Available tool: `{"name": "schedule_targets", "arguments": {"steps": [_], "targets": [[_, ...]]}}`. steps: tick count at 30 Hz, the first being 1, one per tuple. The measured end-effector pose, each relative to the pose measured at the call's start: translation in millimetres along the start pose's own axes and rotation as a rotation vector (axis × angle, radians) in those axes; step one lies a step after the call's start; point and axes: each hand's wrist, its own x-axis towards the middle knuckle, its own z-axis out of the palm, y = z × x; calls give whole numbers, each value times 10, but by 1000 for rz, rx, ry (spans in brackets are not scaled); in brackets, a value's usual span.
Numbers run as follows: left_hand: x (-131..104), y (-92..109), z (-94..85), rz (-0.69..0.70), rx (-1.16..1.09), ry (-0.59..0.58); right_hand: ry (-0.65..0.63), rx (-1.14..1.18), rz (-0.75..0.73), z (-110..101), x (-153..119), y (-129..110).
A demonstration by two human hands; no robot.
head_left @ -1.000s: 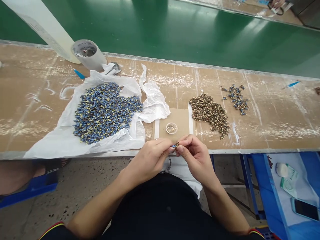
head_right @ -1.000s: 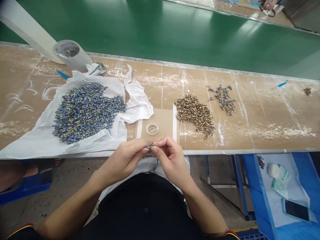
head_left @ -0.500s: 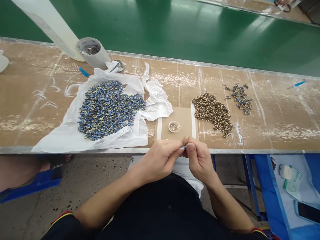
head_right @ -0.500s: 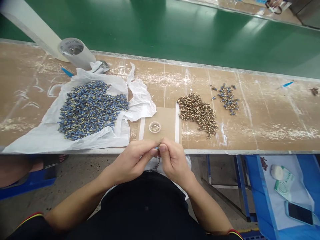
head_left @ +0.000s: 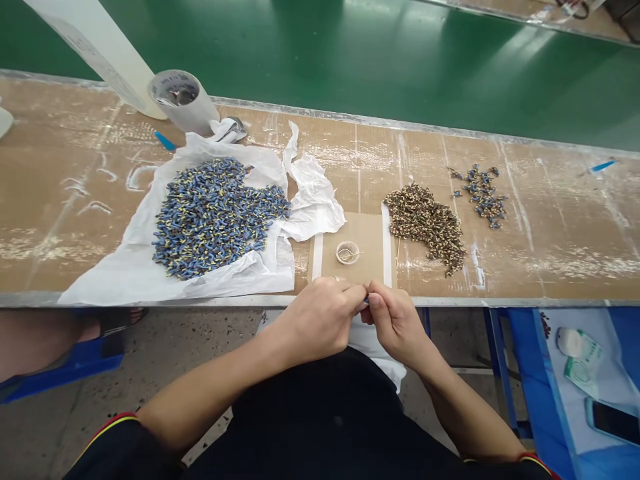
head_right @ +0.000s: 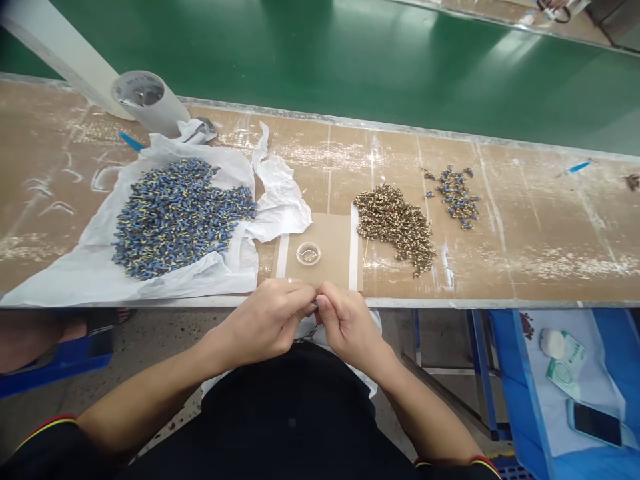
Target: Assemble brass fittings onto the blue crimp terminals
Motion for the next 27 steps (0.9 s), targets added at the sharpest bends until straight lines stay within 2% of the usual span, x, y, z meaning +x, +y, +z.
{"name": "schedule_targets", "arguments": {"steps": [6,13,19,27], "targets": [[-85,-63,0,-65,-58,-2,-62,131,42,56,67,26],[-108,-19,-52,-158,-349,-2,57,429,100,153,43,9],[-138,61,6,-181,-395,-18,95,373,56,131,-30,-42],[-169,221,29,-85,-384,27,129,328,24,96,-176,-151]]}}
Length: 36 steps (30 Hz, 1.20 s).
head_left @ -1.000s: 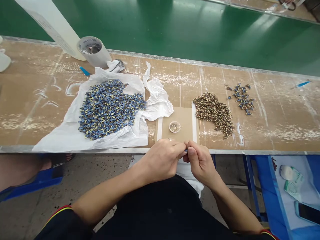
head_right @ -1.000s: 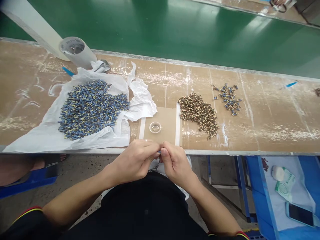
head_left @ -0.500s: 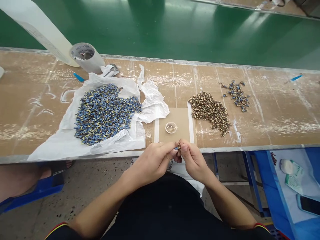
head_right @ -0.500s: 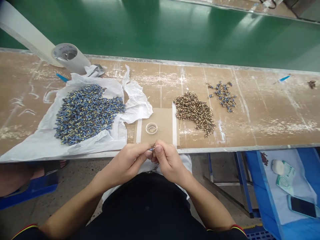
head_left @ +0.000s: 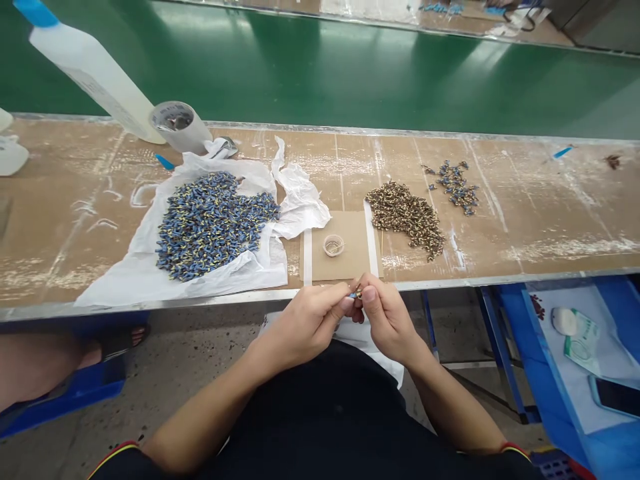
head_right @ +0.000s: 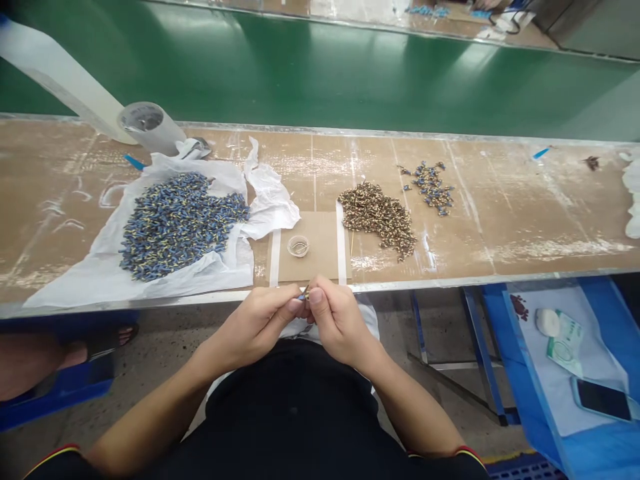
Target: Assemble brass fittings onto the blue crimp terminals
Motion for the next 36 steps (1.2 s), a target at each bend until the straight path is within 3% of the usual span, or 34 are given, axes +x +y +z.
{"name": "schedule_targets", "arguments": {"steps": [9,15,21,24,26,31,34,36], "targets": [[-126,173,124,16,66,38,42,-44,-48,22,-223,-44],[-212,168,177,-19,332,52,55,-92,-22,-35,-286,-82],[-93,253,133,-26,439,-10,62,-1,45,-38,-226,-143],[0,252,7,-81,394,-39,101,19,74,-118,-162,-113],[14,145,-172,-135,380,32,179,-22,95,-300,-96,-30],[-221,-513,-903,-372,719,543,586,-506,182,-1200,256,319],[-440,-938,-1271,-529,971,520,677,-644,229,-1720,623,500],[-536,-1122,-1392,-568,1024,465,723,-739,260,-1941,891,587]]}}
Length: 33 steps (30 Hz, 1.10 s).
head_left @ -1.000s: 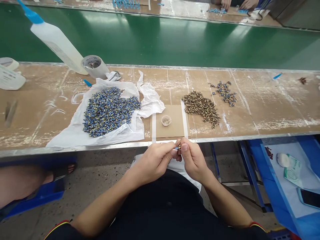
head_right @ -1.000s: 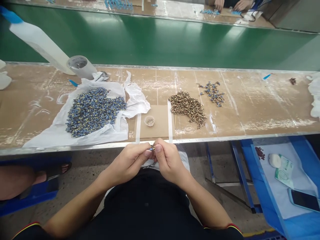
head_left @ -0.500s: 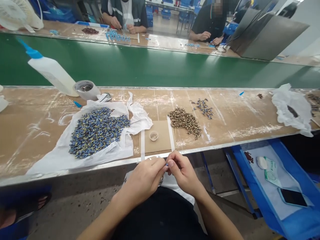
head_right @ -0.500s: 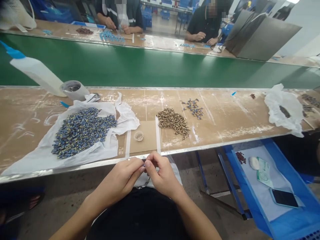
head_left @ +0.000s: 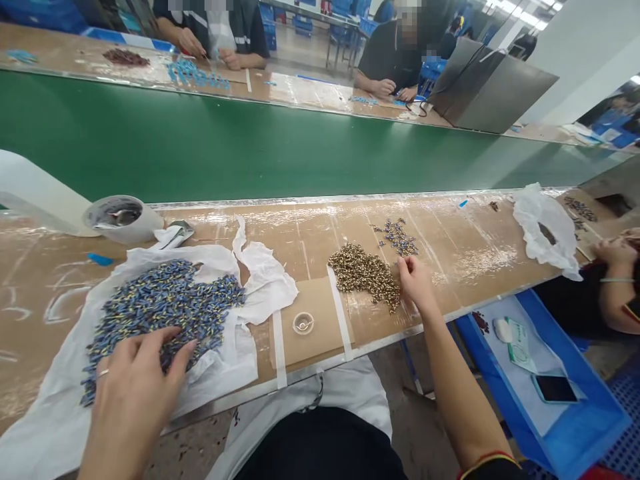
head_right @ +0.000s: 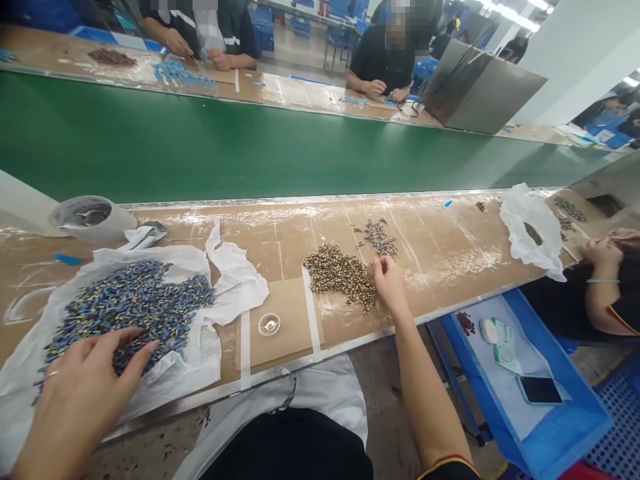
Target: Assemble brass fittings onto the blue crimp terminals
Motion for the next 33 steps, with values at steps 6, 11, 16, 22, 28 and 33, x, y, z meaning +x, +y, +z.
{"name": "schedule_targets", "arguments": {"steps": [6,11,16,22,28,33], "targets": [[2,-60,75,-2,-75,11,126,-206,54,269,456,-7],[-1,-25,28,-19,-148,-18,203,-212,52,270,381,99],[8,83,-141,-126,-287,-13,174,-112,3,165,313,265],[-4,108,-257,-382,-646,-29,200,13,-48,126,253,436],[-43,194,-308,-349,-904,27,244,40,-68,131,209,500],[-61,324,-282,-267,-983,-18,249,40,-90,125,201,449]]}}
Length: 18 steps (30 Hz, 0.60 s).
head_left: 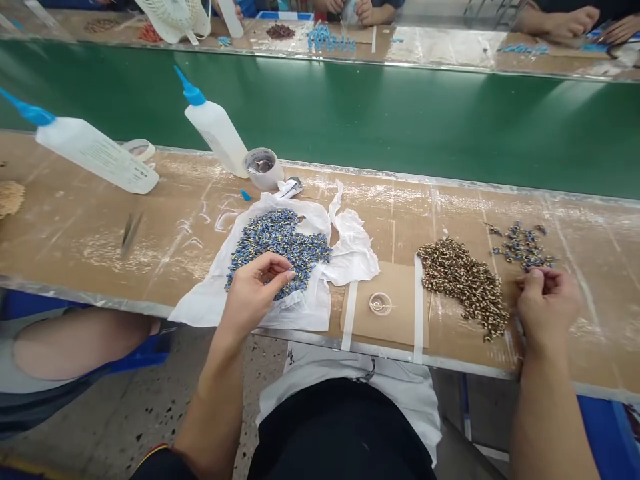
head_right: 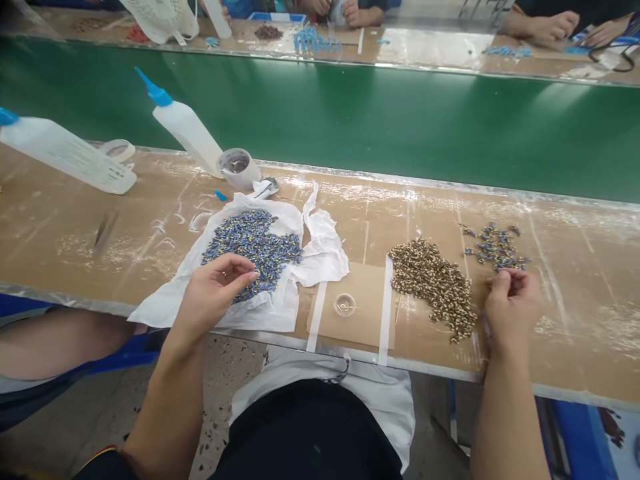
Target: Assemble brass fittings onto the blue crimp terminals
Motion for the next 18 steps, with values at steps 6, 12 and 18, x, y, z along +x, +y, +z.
{"name": "schedule_targets", "arguments": {"steps": [6,12,18], "targets": [[-27,71,147,234,355,-180,2,-21,13,10,-3,-2],[-123,-2,435,384,507,-396,-5,-55,1,-5,-43,6],[-244,-42,714,464,473,-319,-10,-28,-6,-5,-50,-29]]}}
